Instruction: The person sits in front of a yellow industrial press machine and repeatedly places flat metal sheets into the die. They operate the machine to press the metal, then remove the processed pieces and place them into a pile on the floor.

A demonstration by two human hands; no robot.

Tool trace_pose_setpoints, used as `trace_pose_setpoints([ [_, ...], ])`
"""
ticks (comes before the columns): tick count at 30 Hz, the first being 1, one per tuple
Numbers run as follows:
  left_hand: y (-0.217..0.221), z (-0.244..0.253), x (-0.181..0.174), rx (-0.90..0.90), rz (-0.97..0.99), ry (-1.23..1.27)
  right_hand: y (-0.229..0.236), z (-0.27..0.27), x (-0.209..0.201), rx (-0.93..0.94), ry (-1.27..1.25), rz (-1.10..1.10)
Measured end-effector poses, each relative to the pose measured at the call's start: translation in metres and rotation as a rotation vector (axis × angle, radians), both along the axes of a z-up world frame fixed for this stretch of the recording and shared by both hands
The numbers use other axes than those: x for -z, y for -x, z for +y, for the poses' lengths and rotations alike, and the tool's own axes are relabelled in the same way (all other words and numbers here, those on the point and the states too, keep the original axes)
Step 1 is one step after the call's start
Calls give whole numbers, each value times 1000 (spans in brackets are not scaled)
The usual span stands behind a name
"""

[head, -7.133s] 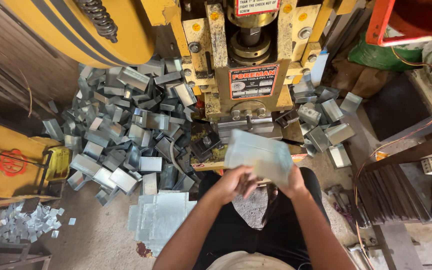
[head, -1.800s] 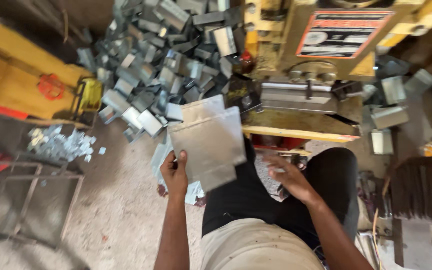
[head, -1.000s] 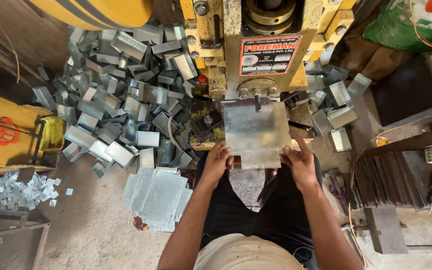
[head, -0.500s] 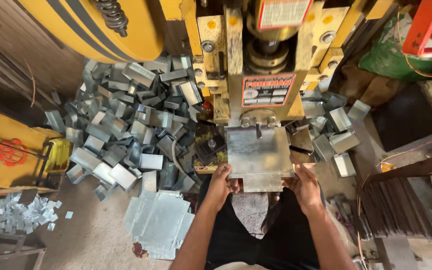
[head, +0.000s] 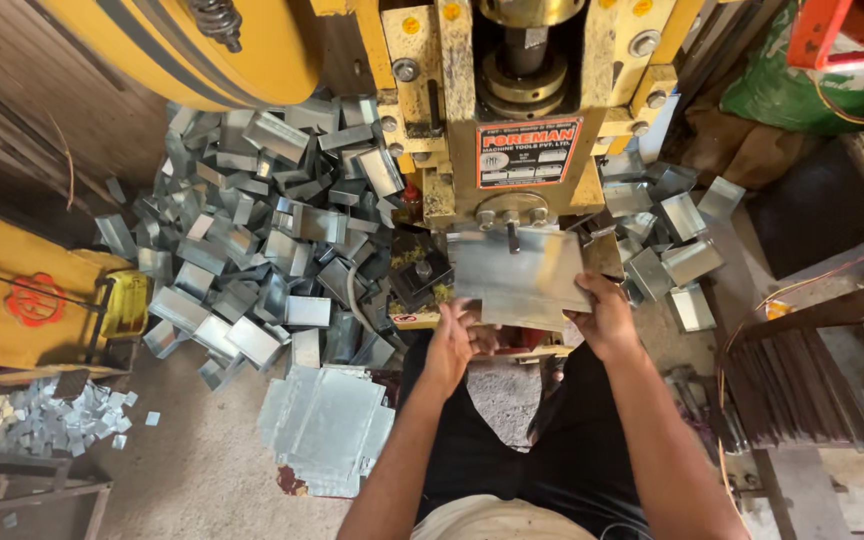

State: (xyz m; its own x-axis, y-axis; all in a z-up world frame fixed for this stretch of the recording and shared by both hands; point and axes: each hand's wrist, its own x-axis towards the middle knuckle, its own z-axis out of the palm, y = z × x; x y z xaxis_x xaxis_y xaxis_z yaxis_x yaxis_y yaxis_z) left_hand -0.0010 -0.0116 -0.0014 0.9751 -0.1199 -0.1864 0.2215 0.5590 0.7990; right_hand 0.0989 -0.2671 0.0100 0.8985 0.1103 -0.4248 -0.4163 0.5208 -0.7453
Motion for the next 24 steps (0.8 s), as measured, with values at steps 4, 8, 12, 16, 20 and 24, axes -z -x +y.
trace_pose_setpoints([
  [4,18,-17,10,208,-69,100,50,11,-50,7,-12,-292],
  [8,22,-47,14,202,160,235,119,8,-73,-588,-103,-310],
  [12,13,-55,21,6,196,71,137,-27,-74,-663,13,-402],
  [16,-1,-22,48,13,172,230,93,-46,-52,-55,888,-516],
  [20,-22,-7,59,-127,259,171,53,-35,-9,-172,526,-45],
  [24,2,-19,28,-380,272,-179,66,-16,21,-225,19,-37],
])
